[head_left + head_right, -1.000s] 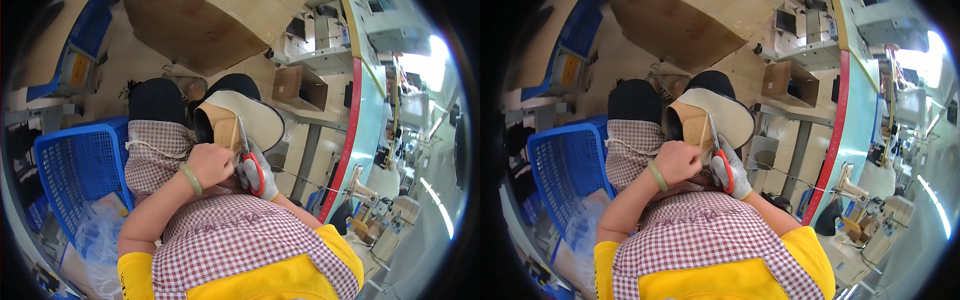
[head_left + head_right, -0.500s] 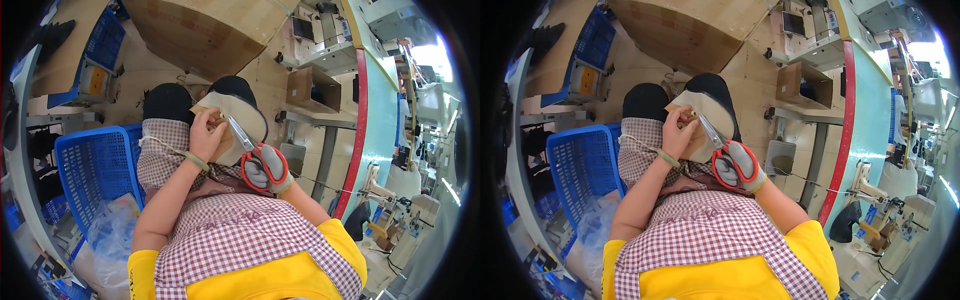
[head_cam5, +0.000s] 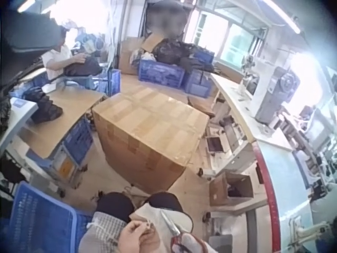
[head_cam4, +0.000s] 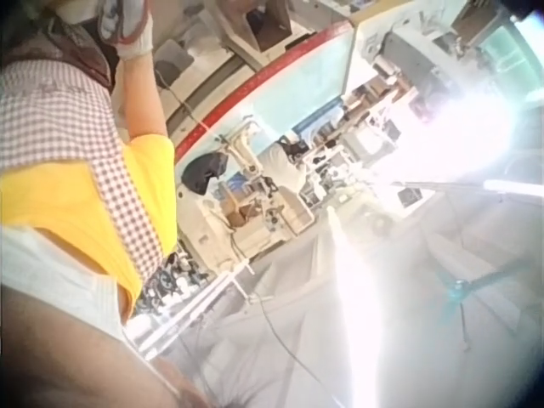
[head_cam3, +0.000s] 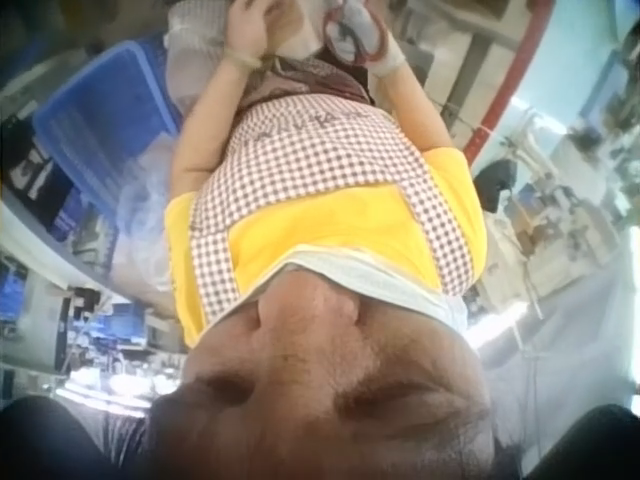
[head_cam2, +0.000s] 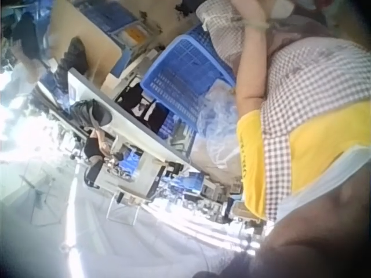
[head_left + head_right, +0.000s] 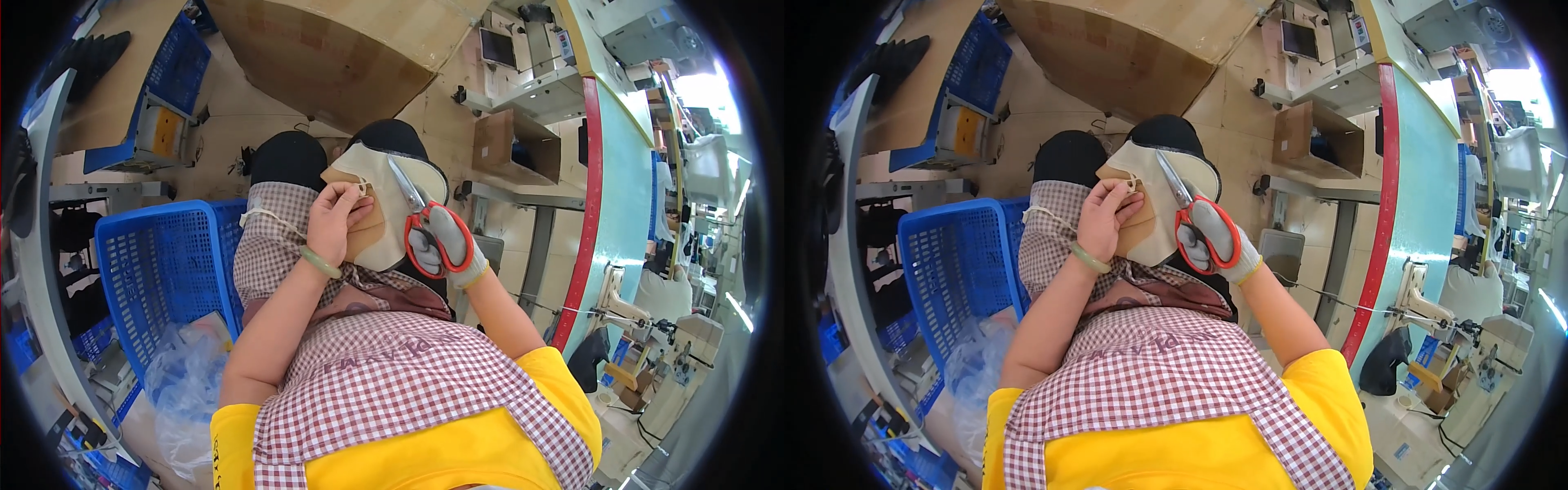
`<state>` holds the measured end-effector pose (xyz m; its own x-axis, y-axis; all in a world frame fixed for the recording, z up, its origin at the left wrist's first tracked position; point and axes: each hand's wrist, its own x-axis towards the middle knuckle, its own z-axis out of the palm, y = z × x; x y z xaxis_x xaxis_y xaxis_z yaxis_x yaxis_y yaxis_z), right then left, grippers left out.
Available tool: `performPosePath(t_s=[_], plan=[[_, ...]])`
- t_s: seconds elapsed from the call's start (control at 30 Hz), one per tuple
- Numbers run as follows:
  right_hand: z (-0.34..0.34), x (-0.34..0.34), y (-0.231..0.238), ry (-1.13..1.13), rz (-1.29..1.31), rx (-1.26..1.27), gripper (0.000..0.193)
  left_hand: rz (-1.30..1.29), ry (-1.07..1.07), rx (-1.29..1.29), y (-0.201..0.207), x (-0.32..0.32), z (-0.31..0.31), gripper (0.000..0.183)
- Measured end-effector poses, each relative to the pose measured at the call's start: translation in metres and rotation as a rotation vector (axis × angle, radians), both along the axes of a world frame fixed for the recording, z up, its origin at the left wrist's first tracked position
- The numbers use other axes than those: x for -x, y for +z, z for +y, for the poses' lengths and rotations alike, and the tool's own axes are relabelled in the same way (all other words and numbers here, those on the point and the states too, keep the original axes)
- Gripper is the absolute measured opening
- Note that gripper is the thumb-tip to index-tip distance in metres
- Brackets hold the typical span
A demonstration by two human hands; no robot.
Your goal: Trim and clear excess material from a shoe pattern component using scissors during shoe assembly.
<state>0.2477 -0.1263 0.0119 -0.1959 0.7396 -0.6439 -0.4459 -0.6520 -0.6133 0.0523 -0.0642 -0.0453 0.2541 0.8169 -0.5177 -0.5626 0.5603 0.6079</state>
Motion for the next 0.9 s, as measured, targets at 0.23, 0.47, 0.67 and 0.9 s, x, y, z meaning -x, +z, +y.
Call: performPosePath(t_s=[0.23,0.47,0.67,0.9], plan=[[-0.02,0.008,0.036,0.281,-0.053,-0.035,0.066,-0.259,-0.115,-0.059,-0.007,0.019,-0.003,0.005],[-0.012,0.02,0.04,0.303,-0.117,0.046,0.066,-0.212,-0.134,-0.115,-0.014,0.018,-0.01,0.003],[-0.004,0.035,0.045,0.216,-0.166,0.094,0.062,-0.081,-0.147,-0.222,-0.018,0.017,-0.013,0.002],[0.0,0.045,0.058,0.197,-0.162,0.11,0.058,-0.043,-0.218,-0.283,-0.012,0.026,-0.013,0.002]])
